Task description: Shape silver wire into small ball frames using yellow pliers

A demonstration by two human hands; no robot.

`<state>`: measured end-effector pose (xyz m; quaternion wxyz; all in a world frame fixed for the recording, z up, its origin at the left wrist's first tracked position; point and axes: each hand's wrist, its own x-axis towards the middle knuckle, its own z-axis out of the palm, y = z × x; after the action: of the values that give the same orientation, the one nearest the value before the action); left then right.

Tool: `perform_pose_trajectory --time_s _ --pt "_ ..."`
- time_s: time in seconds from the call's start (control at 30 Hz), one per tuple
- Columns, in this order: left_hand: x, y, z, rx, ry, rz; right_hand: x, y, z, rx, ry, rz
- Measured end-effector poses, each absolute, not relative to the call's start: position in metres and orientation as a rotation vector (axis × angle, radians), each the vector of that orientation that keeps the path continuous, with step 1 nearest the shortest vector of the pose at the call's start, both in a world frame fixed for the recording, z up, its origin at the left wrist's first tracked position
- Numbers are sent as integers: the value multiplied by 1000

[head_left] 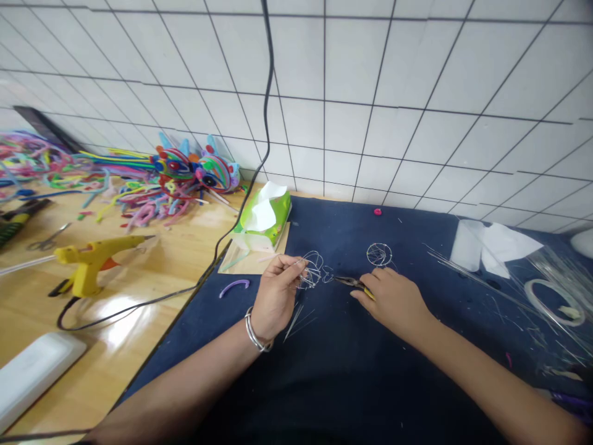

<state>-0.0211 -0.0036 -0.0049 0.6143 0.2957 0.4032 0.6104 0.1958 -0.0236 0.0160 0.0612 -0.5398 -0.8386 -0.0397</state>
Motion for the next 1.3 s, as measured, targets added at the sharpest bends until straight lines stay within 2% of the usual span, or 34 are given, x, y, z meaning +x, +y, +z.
perform_pose_trajectory --time_s 0.33,0.73,1.13,1.3 --pt "-24 1 -8 671 970 1421 176 18 12 -1567 -2683 -327" --pt "-25 4 -12 669 970 1442 147 14 30 -1381 -2870 -569" --pt "-24 3 -18 661 979 1411 185 4 6 -1526 -2660 -307" --pt "-24 4 -18 648 970 1405 193 -4 2 -1499 -2623 -304"
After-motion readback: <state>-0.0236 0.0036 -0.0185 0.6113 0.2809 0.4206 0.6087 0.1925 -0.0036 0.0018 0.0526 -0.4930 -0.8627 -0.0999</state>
